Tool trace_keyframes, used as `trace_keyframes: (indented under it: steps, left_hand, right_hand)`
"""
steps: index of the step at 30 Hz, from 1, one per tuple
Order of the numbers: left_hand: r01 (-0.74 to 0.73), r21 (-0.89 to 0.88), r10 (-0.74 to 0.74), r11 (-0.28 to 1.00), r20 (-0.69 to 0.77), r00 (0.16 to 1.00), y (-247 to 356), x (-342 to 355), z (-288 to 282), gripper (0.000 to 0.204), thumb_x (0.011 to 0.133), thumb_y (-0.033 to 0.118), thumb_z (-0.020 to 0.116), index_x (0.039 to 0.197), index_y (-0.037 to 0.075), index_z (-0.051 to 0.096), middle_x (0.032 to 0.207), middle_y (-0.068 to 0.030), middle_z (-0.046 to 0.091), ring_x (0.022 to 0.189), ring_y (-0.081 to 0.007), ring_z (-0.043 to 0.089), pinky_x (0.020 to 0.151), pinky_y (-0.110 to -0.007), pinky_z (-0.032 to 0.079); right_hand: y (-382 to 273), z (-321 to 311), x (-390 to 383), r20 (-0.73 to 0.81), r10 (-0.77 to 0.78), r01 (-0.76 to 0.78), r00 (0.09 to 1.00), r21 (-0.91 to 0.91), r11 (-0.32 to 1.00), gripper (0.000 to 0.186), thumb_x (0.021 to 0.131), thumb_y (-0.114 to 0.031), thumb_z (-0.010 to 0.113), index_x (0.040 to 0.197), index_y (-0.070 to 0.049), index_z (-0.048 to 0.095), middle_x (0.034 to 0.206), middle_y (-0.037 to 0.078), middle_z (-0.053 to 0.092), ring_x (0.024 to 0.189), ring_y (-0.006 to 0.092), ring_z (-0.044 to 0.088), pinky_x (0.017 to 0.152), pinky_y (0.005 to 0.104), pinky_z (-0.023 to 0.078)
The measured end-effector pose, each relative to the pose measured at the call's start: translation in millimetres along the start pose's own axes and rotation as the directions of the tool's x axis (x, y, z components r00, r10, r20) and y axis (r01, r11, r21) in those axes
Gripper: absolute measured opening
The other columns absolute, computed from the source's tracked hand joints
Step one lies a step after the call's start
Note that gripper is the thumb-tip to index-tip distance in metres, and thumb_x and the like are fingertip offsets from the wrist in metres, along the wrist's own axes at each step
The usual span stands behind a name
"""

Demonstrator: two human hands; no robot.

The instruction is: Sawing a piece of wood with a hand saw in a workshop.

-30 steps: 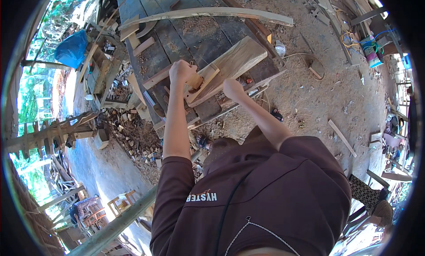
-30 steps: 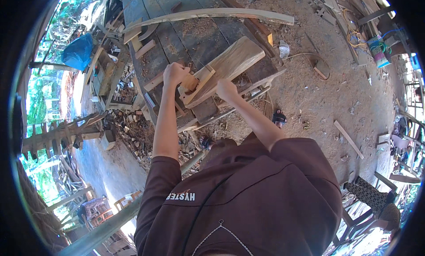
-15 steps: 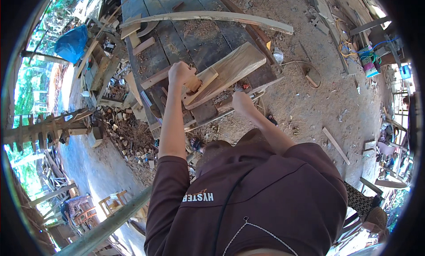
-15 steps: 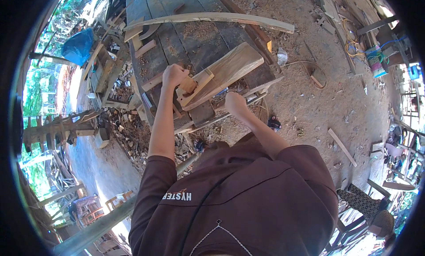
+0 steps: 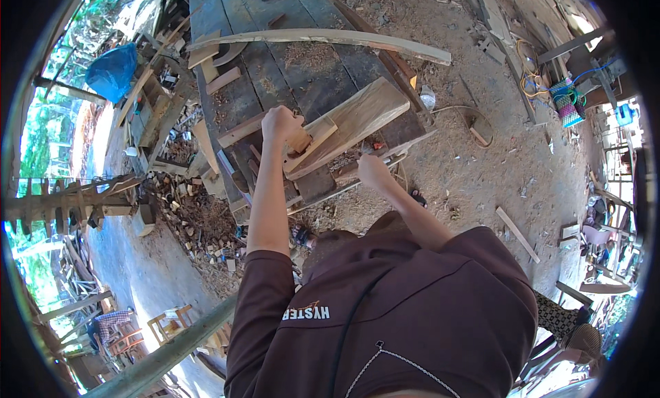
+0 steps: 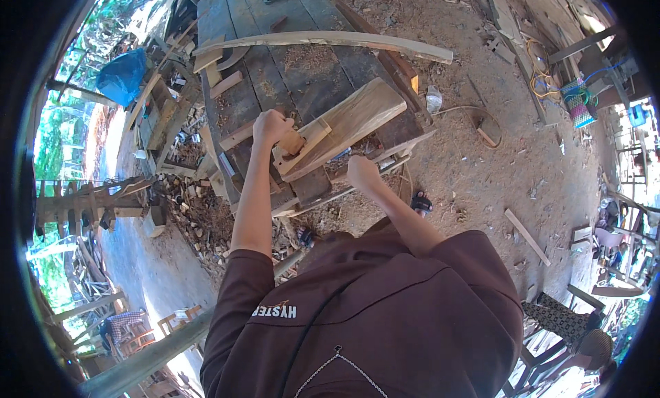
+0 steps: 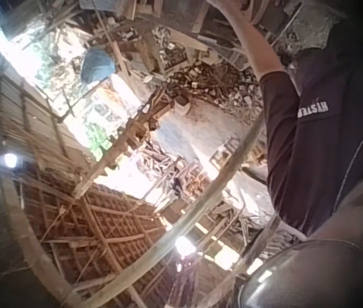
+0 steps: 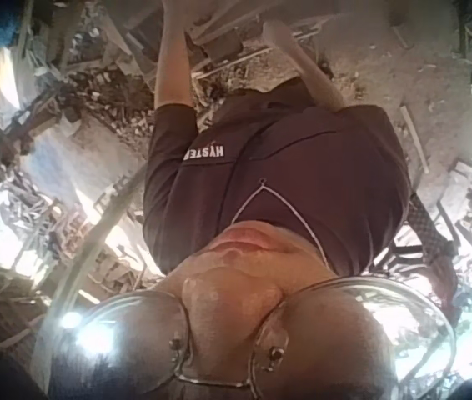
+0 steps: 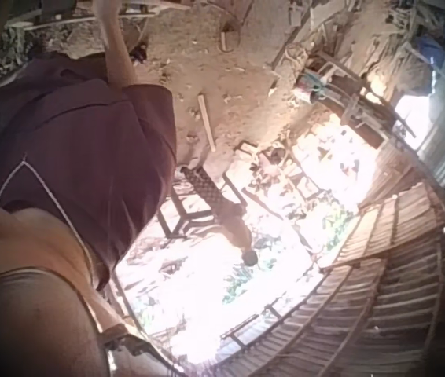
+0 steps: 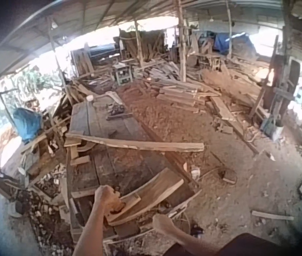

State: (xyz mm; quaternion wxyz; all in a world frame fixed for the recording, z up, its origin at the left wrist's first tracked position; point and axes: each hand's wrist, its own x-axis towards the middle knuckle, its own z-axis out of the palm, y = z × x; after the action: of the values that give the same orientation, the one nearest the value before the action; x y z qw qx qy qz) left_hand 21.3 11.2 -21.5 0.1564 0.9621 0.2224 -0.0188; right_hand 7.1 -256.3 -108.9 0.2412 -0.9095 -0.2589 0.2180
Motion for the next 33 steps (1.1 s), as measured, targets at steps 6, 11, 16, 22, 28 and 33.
trace_keyframes:
  steps: [6,11,16,22,28,33]
  left_hand:
    - [-0.066,-0.015,0.067,0.998,0.053,0.996,0.7,3.1,-0.7,0.031,0.069,0.031,0.063,0.064,0.0,0.067,0.066,-0.0192,0.064,0.067,-0.0327,0.064,0.065,-0.041,0.053]
    - [-0.02,0.014,0.019,1.0,0.027,0.999,4.2,6.6,5.6,0.031,0.07,0.031,0.063,0.069,0.0,0.069,0.072,-0.0196,0.066,0.071,-0.033,0.065,0.069,-0.041,0.054]
    - [0.003,-0.011,-0.002,1.0,0.074,0.997,-1.7,0.9,-0.5,0.032,0.071,0.032,0.063,0.069,0.0,0.068,0.072,-0.0196,0.066,0.071,-0.0325,0.065,0.068,-0.041,0.053]
    - [-0.047,-0.011,0.048,0.999,0.082,0.995,-5.0,4.1,-1.4,0.032,0.07,0.032,0.064,0.066,0.001,0.068,0.069,-0.0191,0.065,0.07,-0.0313,0.065,0.066,-0.041,0.053]
    - [-0.042,-0.014,0.043,0.999,0.075,0.996,9.5,3.9,-0.4,0.03,0.07,0.032,0.063,0.069,0.002,0.069,0.072,-0.0194,0.066,0.072,-0.0322,0.065,0.068,-0.041,0.053]
    - [0.028,0.007,-0.028,1.0,0.082,0.996,-2.3,-1.1,-1.1,0.03,0.069,0.031,0.061,0.073,0.003,0.071,0.077,-0.0202,0.067,0.076,-0.0334,0.065,0.071,-0.041,0.053]
  right_hand:
    - [-11.8,2.6,26.7,0.012,0.029,-0.03,0.999,0.032,0.999,0.019,0.078,-0.01,0.054,0.083,0.005,0.066,0.085,0.027,0.065,0.085,0.041,0.064,0.074,0.0467,0.052]
    - [-23.5,0.4,48.0,-0.016,0.048,-0.049,0.999,-0.007,0.999,0.02,0.079,-0.01,0.054,0.083,0.005,0.066,0.085,0.027,0.065,0.084,0.0405,0.065,0.073,0.0457,0.053]
    - [-7.3,5.8,-2.8,-0.004,0.074,-0.074,0.997,0.047,0.996,0.02,0.079,-0.009,0.053,0.079,0.007,0.064,0.081,0.03,0.063,0.082,0.0428,0.064,0.071,0.0481,0.052]
    - [-18.8,6.5,16.1,-0.065,0.059,-0.053,0.996,0.096,0.994,0.018,0.078,-0.009,0.053,0.078,0.006,0.064,0.081,0.029,0.063,0.081,0.0429,0.064,0.071,0.0483,0.052]
    - [-18.5,17.0,53.8,-0.09,0.019,-0.014,0.996,0.055,0.998,0.02,0.078,-0.01,0.053,0.08,0.006,0.064,0.08,0.029,0.063,0.08,0.0426,0.064,0.071,0.0475,0.052]
    - [-1.2,21.5,-1.5,-0.044,0.032,-0.029,0.999,0.051,0.998,0.021,0.081,-0.011,0.052,0.082,0.007,0.064,0.074,0.029,0.062,0.076,0.0419,0.065,0.067,0.0486,0.052]
